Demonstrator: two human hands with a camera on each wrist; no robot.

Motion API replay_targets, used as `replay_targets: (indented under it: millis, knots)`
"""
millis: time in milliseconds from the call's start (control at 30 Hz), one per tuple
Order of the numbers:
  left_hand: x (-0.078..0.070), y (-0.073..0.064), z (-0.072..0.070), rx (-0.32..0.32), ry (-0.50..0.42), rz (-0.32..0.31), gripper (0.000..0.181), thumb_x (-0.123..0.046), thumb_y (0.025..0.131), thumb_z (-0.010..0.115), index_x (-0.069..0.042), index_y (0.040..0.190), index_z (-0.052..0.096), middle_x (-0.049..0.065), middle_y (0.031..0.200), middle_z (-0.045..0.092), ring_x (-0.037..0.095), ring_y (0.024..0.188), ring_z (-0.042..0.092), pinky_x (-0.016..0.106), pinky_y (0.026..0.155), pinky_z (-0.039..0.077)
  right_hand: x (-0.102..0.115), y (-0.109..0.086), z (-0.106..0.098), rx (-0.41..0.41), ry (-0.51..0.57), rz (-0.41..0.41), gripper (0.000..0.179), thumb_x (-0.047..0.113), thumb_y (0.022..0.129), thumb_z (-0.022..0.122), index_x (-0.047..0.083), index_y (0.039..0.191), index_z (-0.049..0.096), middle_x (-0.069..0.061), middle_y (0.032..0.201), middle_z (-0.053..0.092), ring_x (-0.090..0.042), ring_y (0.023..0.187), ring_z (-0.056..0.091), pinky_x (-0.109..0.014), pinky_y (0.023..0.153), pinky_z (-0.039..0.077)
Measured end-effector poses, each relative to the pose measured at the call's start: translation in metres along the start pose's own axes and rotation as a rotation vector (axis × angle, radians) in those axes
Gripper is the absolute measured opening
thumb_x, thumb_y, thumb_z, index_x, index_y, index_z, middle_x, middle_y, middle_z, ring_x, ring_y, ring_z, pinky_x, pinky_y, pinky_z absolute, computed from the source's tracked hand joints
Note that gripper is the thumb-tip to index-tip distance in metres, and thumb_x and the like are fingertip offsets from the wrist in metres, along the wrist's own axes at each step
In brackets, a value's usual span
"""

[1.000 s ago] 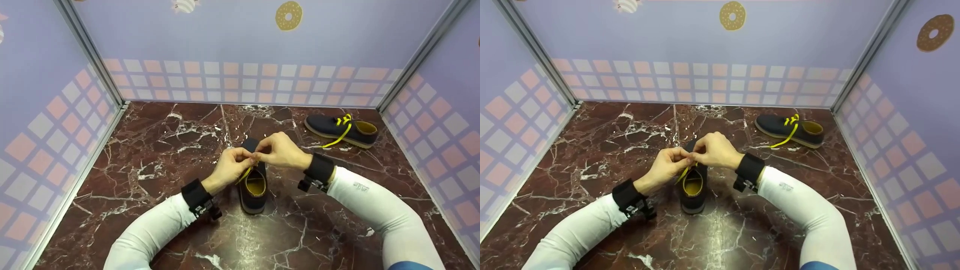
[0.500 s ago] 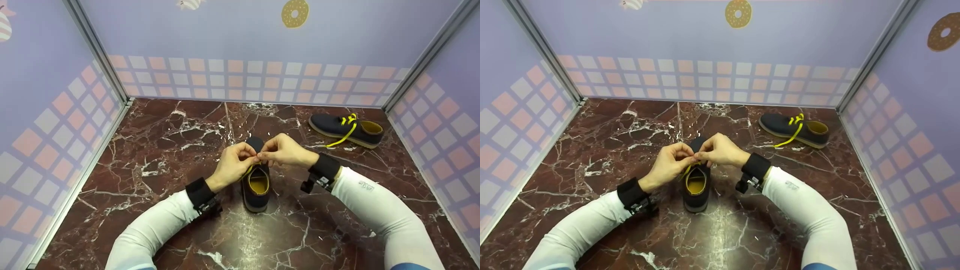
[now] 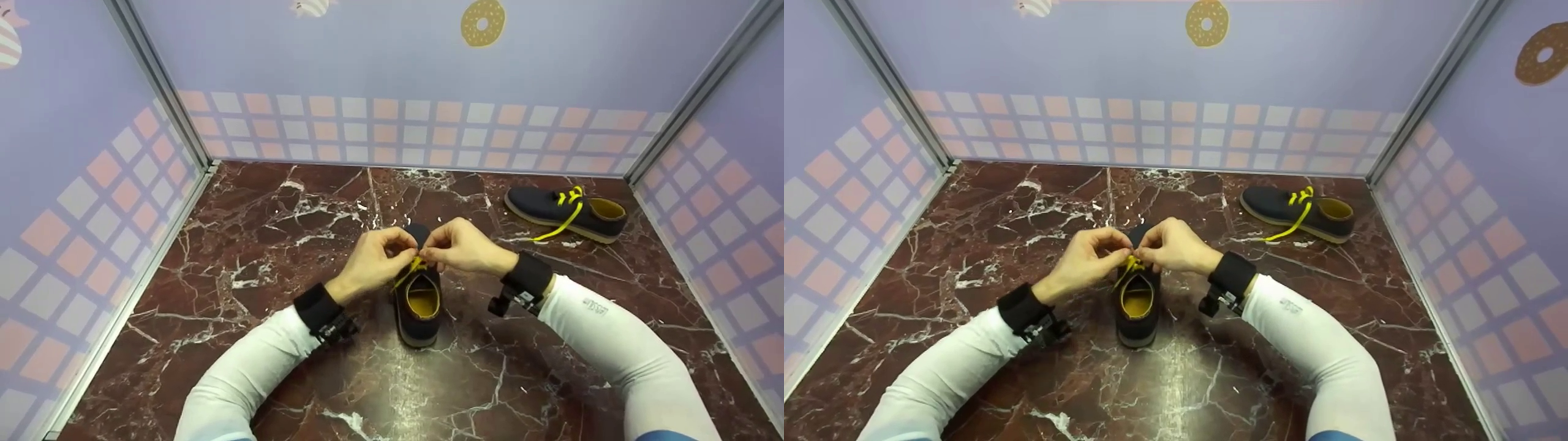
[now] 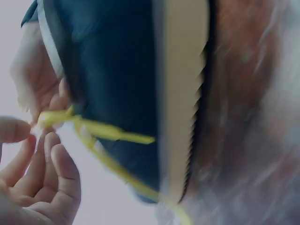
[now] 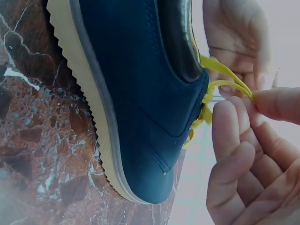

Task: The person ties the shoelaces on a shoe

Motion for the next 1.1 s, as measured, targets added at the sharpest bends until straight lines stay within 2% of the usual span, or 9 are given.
replay_targets:
  millis: [100, 233, 267, 333, 433, 600, 833, 967, 1100]
  knots:
    - [0.0, 0.002, -0.009, 0.058, 0.157, -0.004, 0.023, -0.013, 0.094, 0.079, -0.007, 0.115, 0.084, 0.013, 0.106, 0.085, 0.018, 0.082, 0.075, 0.035, 0.077, 0.065, 0.002, 0.0, 0.002, 0.002, -0.011, -0.015, 0.018, 0.01, 0.104, 0.073, -0.003, 0.101, 0.086, -0.023, 0.089, 0.084, -0.025, 0.065, 0.078, -0.018, 0.058, 0.057]
    - [0.005, 0.001, -0.011, 0.158, 0.416, -0.056, 0.035, -0.022, 0.092, 0.082, -0.009, 0.124, 0.084, 0.013, 0.109, 0.085, 0.025, 0.085, 0.078, 0.044, 0.078, 0.064, 0.002, -0.001, 0.002, -0.005, -0.016, -0.014, 0.017, 0.009, 0.104, 0.074, -0.003, 0.1, 0.086, -0.022, 0.089, 0.084, -0.024, 0.064, 0.078, -0.017, 0.057, 0.058]
    - [0.007, 0.0, -0.011, 0.178, 0.473, -0.072, 0.035, -0.024, 0.092, 0.082, -0.011, 0.123, 0.084, 0.011, 0.107, 0.085, 0.025, 0.086, 0.078, 0.046, 0.079, 0.064, 0.003, 0.0, 0.002, -0.007, -0.015, -0.013, 0.016, 0.008, 0.104, 0.074, -0.002, 0.1, 0.086, -0.022, 0.089, 0.084, -0.028, 0.065, 0.078, -0.018, 0.057, 0.058]
    - [0.01, -0.003, -0.01, 0.205, 0.552, -0.097, 0.031, -0.027, 0.091, 0.083, -0.013, 0.118, 0.085, 0.007, 0.105, 0.086, 0.03, 0.091, 0.08, 0.051, 0.081, 0.065, 0.003, 0.0, 0.002, -0.013, -0.017, -0.018, 0.016, 0.008, 0.103, 0.075, -0.001, 0.1, 0.087, -0.021, 0.088, 0.084, -0.025, 0.064, 0.077, -0.018, 0.058, 0.059]
    - [0.013, -0.004, -0.012, 0.211, 0.613, -0.115, 0.02, -0.026, 0.088, 0.084, -0.016, 0.105, 0.085, 0.004, 0.1, 0.086, 0.032, 0.09, 0.08, 0.055, 0.077, 0.065, 0.005, -0.001, 0.001, -0.025, -0.024, -0.032, 0.015, 0.009, 0.103, 0.075, 0.0, 0.1, 0.087, -0.021, 0.087, 0.084, -0.022, 0.062, 0.076, -0.018, 0.057, 0.059]
    - [0.018, -0.005, -0.012, 0.212, 0.637, -0.093, 0.008, -0.024, 0.09, 0.083, -0.018, 0.094, 0.087, 0.005, 0.097, 0.086, 0.034, 0.087, 0.08, 0.055, 0.074, 0.064, 0.007, -0.001, 0.002, -0.045, -0.055, -0.05, 0.015, 0.011, 0.103, 0.076, 0.003, 0.099, 0.088, -0.017, 0.086, 0.085, -0.013, 0.06, 0.074, -0.017, 0.055, 0.057]
    - [0.016, -0.006, -0.019, 0.169, 0.62, -0.088, 0.009, -0.026, 0.092, 0.079, -0.021, 0.089, 0.087, 0.003, 0.09, 0.085, 0.031, 0.081, 0.078, 0.052, 0.07, 0.064, 0.007, -0.002, 0.003, -0.053, -0.067, -0.049, 0.014, 0.01, 0.102, 0.076, 0.004, 0.098, 0.088, -0.015, 0.085, 0.085, -0.036, 0.066, 0.079, -0.017, 0.055, 0.057]
    - [0.011, -0.004, -0.023, 0.144, 0.541, -0.114, 0.01, -0.025, 0.09, 0.076, -0.02, 0.085, 0.084, 0.0, 0.083, 0.083, 0.022, 0.072, 0.073, 0.042, 0.067, 0.061, 0.007, -0.003, 0.002, -0.052, -0.06, -0.043, 0.015, 0.009, 0.103, 0.076, 0.002, 0.098, 0.088, -0.017, 0.086, 0.085, -0.016, 0.06, 0.074, -0.019, 0.055, 0.058]
    - [0.003, -0.003, -0.026, 0.123, 0.403, -0.132, 0.015, -0.026, 0.091, 0.073, -0.019, 0.081, 0.082, -0.004, 0.075, 0.077, 0.012, 0.064, 0.063, 0.03, 0.064, 0.051, 0.007, -0.003, 0.002, -0.053, -0.064, -0.04, 0.015, 0.009, 0.102, 0.075, 0.002, 0.097, 0.088, -0.018, 0.085, 0.084, -0.002, 0.057, 0.068, -0.018, 0.054, 0.058]
Point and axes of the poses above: each hand's wrist, its own y-axis towards the middle knuckle, its own z-axis out of the palm, x = y × z, the point moved 5 cm from there along y, towards the middle knuckle
